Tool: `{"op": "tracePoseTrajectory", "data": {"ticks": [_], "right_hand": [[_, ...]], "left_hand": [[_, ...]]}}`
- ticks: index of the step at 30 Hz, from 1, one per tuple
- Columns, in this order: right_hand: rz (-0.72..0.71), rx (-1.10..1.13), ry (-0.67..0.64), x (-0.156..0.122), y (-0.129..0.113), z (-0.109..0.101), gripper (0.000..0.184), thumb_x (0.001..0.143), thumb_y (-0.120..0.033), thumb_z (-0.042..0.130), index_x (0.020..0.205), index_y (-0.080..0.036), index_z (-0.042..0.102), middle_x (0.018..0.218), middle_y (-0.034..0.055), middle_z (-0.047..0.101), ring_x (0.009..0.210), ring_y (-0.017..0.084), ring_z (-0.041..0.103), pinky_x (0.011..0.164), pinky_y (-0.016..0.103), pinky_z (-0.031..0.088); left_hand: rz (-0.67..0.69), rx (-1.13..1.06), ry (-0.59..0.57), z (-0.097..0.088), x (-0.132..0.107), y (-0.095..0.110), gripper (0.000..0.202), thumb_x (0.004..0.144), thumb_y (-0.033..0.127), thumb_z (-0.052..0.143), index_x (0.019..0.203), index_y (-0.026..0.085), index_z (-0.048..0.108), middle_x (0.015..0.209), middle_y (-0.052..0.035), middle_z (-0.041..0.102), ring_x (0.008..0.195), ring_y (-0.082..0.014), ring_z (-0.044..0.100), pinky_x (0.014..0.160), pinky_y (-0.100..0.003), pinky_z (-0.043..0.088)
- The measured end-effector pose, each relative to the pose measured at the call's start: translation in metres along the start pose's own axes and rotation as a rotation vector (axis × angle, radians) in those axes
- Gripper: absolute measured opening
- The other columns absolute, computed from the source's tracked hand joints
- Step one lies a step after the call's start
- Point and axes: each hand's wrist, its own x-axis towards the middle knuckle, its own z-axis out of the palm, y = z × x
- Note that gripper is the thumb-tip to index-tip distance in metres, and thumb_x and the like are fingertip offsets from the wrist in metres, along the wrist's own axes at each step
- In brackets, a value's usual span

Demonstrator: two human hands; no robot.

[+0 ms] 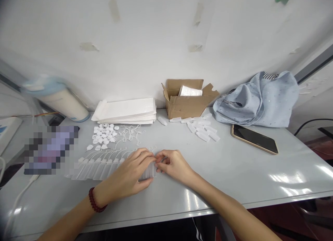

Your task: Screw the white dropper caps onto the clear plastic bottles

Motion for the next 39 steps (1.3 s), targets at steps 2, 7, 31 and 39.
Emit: {"op": "tracePoseTrajectory", "data": {"ticks": [2, 7, 31, 39], "right_hand": [[0.004, 0.003, 0.001, 0.000, 0.000, 0.000, 0.008, 0.070, -0.018, 0.060, 0.078, -0.017, 0.062, 0.062, -0.0023, 0.064, 0.055, 0.013, 0.061, 0.058, 0.027, 0.050], [0.000, 0.002, 0.004, 0.000, -0.001, 0.000, 0.010, 0.071, -0.017, 0.059, 0.080, -0.016, 0.063, 0.062, -0.0019, 0.064, 0.056, 0.012, 0.062, 0.058, 0.026, 0.050], [-0.102, -0.224, 0.362, 0.012, 0.012, -0.050, 0.024, 0.080, -0.037, 0.059, 0.089, -0.016, 0.065, 0.083, 0.0068, 0.071, 0.067, 0.018, 0.067, 0.063, 0.032, 0.053], [-0.171, -0.454, 0.685, 0.015, 0.015, -0.088, 0.024, 0.077, -0.037, 0.057, 0.085, -0.017, 0.067, 0.083, 0.0084, 0.072, 0.066, 0.020, 0.064, 0.061, 0.033, 0.051]], "left_hand": [[0.000, 0.006, 0.004, 0.000, -0.001, 0.000, 0.033, 0.079, 0.019, 0.058, 0.111, 0.017, 0.051, 0.110, -0.0103, 0.056, 0.114, -0.0288, 0.045, 0.095, -0.045, 0.045], [0.010, 0.009, 0.005, 0.001, -0.002, 0.000, 0.033, 0.079, 0.018, 0.057, 0.111, 0.016, 0.051, 0.111, -0.0105, 0.055, 0.114, -0.0284, 0.044, 0.097, -0.045, 0.043], [-0.241, 0.140, 0.324, -0.011, 0.001, -0.044, 0.027, 0.094, 0.018, 0.033, 0.104, 0.012, 0.058, 0.111, -0.0118, 0.057, 0.115, -0.0270, 0.043, 0.098, -0.049, 0.042], [-0.249, 0.284, 0.216, -0.013, 0.018, -0.056, 0.031, 0.094, 0.024, 0.036, 0.108, 0.013, 0.061, 0.133, -0.0128, 0.052, 0.132, -0.0355, 0.033, 0.100, -0.057, 0.039]]}}
